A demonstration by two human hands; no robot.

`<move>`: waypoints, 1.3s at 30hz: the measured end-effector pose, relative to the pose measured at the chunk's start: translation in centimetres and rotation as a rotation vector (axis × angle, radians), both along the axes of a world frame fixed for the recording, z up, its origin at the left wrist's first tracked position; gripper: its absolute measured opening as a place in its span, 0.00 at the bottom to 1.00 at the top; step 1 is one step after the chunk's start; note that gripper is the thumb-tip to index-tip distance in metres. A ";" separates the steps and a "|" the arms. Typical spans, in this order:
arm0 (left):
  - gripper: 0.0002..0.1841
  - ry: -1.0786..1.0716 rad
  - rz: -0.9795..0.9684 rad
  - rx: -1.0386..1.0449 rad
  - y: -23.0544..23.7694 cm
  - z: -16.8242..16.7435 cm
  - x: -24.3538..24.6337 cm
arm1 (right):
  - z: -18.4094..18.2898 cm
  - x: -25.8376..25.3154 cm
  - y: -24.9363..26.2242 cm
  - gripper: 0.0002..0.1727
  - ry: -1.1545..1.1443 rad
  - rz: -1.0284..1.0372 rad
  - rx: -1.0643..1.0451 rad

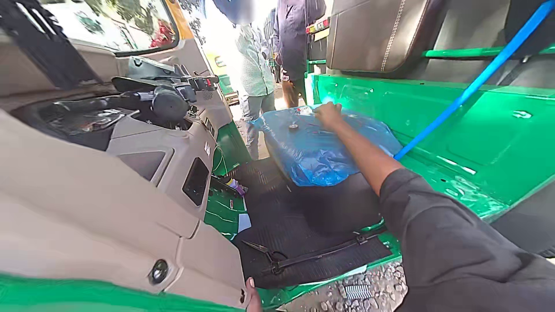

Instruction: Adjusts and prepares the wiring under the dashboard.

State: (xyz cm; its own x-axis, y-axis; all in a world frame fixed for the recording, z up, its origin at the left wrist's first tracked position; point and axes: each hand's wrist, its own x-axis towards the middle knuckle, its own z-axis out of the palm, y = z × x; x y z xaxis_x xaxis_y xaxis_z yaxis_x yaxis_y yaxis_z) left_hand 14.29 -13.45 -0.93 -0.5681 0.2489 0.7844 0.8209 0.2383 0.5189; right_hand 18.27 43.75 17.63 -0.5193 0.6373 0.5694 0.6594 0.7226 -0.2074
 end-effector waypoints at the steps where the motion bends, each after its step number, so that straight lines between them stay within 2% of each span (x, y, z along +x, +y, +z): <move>1: 0.22 0.022 0.064 0.012 0.3 0.0 0.1 | 0.9 0.2 -0.9 0.16 0.163 0.057 -0.052; 2: 0.25 0.053 0.128 0.038 0.7 0.3 0.3 | 1.9 0.3 -2.2 0.16 0.395 0.157 -0.141; 4: 0.28 0.072 0.200 0.043 1.1 0.7 0.3 | 4.0 0.7 -6.5 0.17 0.838 0.454 -0.505; 5: 0.28 0.067 0.198 0.030 0.9 0.9 0.3 | 4.8 1.2 -9.0 0.17 0.971 0.586 -0.699; 6: 0.27 0.074 0.189 0.019 0.7 1.0 0.2 | 5.3 1.9 -11.4 0.18 1.037 0.666 -0.806; 10: 0.22 0.146 0.085 0.067 0.1 1.0 -0.5 | 6.5 4.6 -19.5 0.17 1.023 0.760 -0.816; 13: 0.19 0.152 0.000 0.067 -0.4 1.3 -1.2 | 4.5 6.4 -24.2 0.18 0.949 0.702 -0.806; 16: 0.17 0.154 -0.108 0.084 -0.8 1.9 -2.2 | -0.5 7.4 -27.4 0.17 0.877 0.632 -0.866; 21: 0.15 0.137 -0.231 0.036 -1.6 1.2 -2.5 | -14.6 8.6 -30.5 0.16 0.651 0.562 -1.058; 25: 0.14 0.119 -0.269 0.027 -1.6 1.4 -3.0 | -22.8 6.7 -31.4 0.14 0.429 0.487 -1.140; 27: 0.17 0.058 -0.311 0.041 -1.6 0.9 -3.2 | -26.2 4.8 -30.5 0.13 0.220 0.430 -1.072; 29: 0.21 -0.049 -0.358 0.050 -1.7 0.0 -3.7 | -30.0 2.1 -28.9 0.13 0.013 0.400 -0.919; 31: 0.21 -0.167 -0.406 0.091 -1.7 -0.6 -3.9 | -33.4 -0.4 -27.3 0.11 -0.087 0.401 -0.800; 33: 0.19 -0.270 -0.398 0.095 -2.3 -0.8 -3.4 | -36.2 -2.5 -26.6 0.10 -0.080 0.439 -0.747; 35: 0.17 -0.293 -0.377 -0.012 -3.2 -0.6 -2.8 | -38.1 -4.5 -26.1 0.10 -0.042 0.537 -0.719; 37: 0.11 -0.291 -0.389 -0.157 -4.1 -0.4 -2.7 | -39.3 -7.0 -25.7 0.11 0.015 0.652 -0.703; 39: 0.13 -0.369 -0.404 -0.231 -4.9 0.1 -2.3 | -39.4 -9.8 -25.8 0.13 0.081 0.757 -0.722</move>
